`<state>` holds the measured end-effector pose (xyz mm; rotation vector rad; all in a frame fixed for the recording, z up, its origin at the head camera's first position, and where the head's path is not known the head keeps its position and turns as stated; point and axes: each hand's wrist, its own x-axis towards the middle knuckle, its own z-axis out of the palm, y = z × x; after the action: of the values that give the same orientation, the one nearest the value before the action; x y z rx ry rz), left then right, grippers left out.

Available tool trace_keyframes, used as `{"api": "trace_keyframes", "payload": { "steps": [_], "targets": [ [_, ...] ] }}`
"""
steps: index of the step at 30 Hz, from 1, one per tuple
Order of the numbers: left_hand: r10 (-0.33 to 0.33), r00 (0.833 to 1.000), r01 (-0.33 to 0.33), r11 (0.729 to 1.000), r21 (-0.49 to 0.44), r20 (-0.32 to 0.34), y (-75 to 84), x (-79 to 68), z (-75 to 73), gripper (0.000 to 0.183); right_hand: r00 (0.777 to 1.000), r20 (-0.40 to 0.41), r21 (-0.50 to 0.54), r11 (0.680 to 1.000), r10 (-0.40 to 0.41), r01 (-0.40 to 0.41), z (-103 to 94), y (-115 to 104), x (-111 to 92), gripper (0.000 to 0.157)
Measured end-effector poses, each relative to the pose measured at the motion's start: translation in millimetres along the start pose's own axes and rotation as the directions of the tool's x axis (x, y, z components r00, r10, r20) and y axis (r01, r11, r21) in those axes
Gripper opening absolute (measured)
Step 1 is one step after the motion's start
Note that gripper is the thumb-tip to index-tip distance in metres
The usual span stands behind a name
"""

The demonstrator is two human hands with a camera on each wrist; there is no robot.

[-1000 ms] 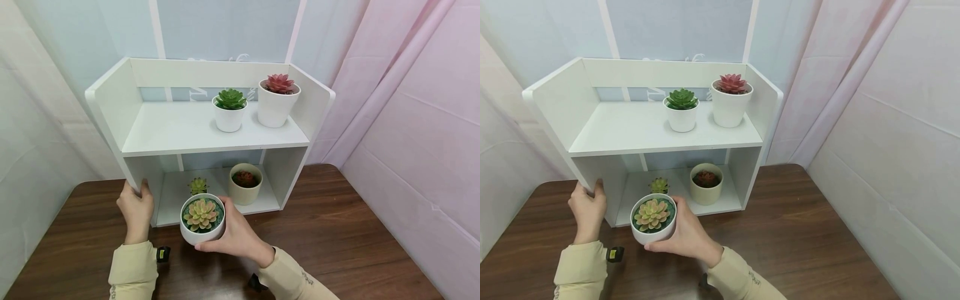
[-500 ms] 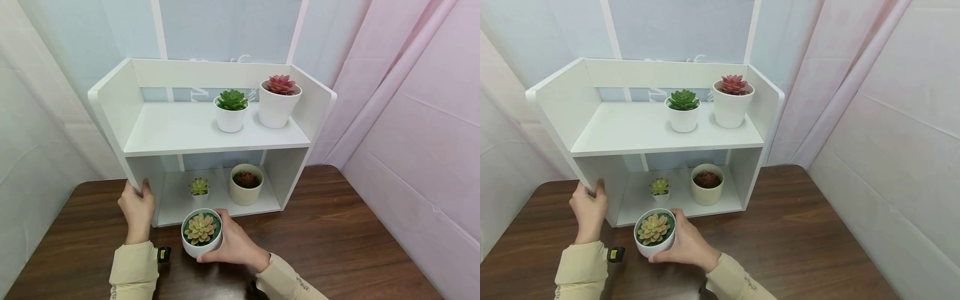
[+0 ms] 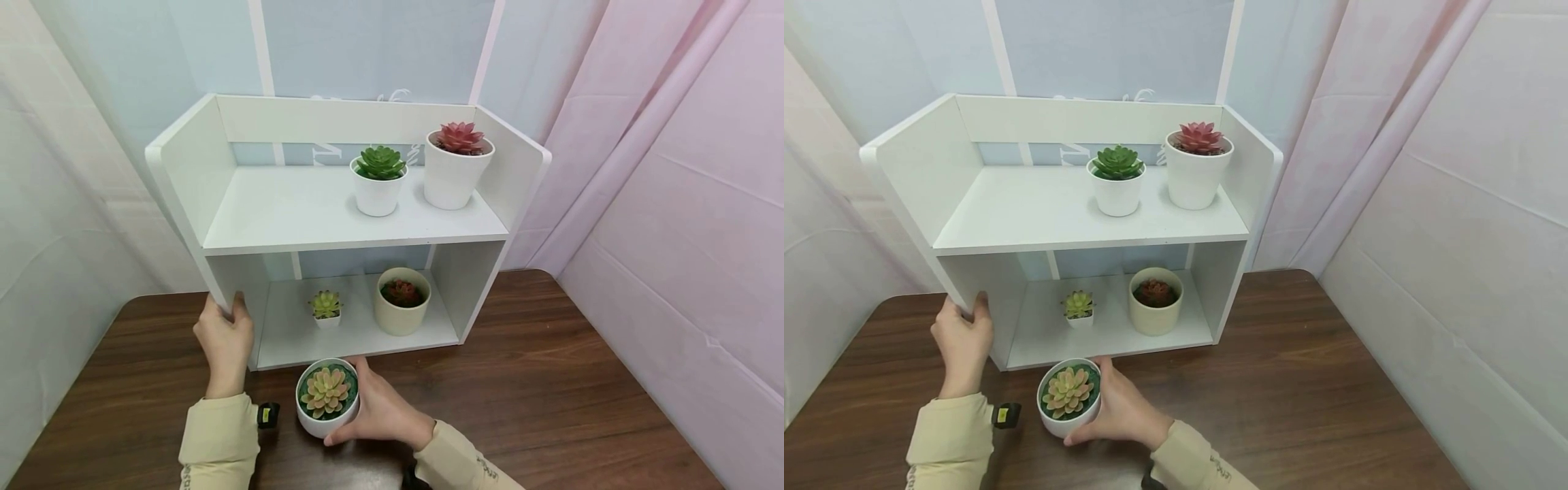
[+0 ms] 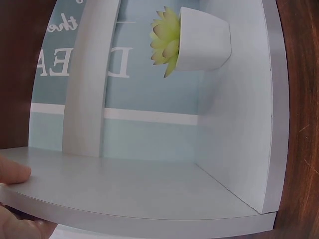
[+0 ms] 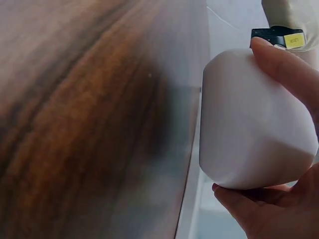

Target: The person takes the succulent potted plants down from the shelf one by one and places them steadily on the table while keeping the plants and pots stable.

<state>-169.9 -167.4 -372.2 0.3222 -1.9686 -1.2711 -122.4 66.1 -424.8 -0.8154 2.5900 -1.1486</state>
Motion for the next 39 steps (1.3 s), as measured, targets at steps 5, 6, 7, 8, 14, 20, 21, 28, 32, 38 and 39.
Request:
{"api": "trace_keyframes", "payload": {
  "steps": [5,6,7,8,14,20,21,28,32,38,39],
  "targets": [
    [0.0,1.0,0.0,1.0,-0.002,0.01,-0.7,-0.4,0.0,0.028,1.0,0.018,-0.013,1.0,-0.003,0.003,4.2,3.9,-0.2,0.098],
    [0.0,1.0,0.0,1.0,-0.003,0.011,-0.7,-0.4,-0.1,0.028,1.0,0.02,-0.02,1.0,-0.003,0.003,4.8,4.3,-0.2,0.098],
    [-0.001,1.0,0.001,1.0,-0.004,0.012,-0.6,-0.4,-0.3,0.028,1.0,0.019,-0.028,1.0,-0.006,0.007,5.5,4.9,-0.3,0.098],
    [-0.001,1.0,0.001,1.0,-0.005,0.013,-0.5,-0.3,-0.3,0.028,1.0,0.02,-0.035,0.999,-0.008,0.009,6.1,5.5,-0.3,0.098],
    [-0.002,1.0,0.002,1.0,0.001,0.01,-1.0,0.0,0.3,0.028,1.0,0.023,-0.041,0.999,-0.011,0.012,7.7,7.1,-0.5,0.099],
    [-0.014,1.0,0.014,1.0,0.003,0.014,-1.3,-0.1,1.2,0.03,0.999,0.036,-0.032,1.0,0.002,-0.001,7.8,7.8,-0.1,0.099],
    [-0.015,1.0,0.015,1.0,0.003,0.015,-1.2,-0.1,1.2,0.03,0.999,0.037,-0.031,1.0,0.003,-0.002,7.8,7.9,-0.2,0.099],
    [-0.012,1.0,0.012,1.0,0.003,0.016,-0.6,0.3,1.5,0.03,0.999,0.044,-0.023,1.0,0.004,-0.003,6.9,7.9,-1.3,0.1],
    [-0.012,1.0,0.012,1.0,0.003,0.017,0.2,0.5,1.4,0.03,0.999,0.045,-0.031,1.0,-0.002,0.003,6.1,8.1,-2.5,0.099],
    [-0.02,1.0,0.02,1.0,0.004,0.021,0.1,-0.2,0.6,0.03,0.999,0.051,-0.027,1.0,0.003,-0.002,6.3,8.4,-4.3,0.099],
    [-0.02,1.0,0.02,1.0,0.003,0.021,0.0,-0.4,0.5,0.03,0.999,0.053,-0.025,1.0,0.002,-0.001,6.2,8.5,-4.5,0.099]
  ]
}}
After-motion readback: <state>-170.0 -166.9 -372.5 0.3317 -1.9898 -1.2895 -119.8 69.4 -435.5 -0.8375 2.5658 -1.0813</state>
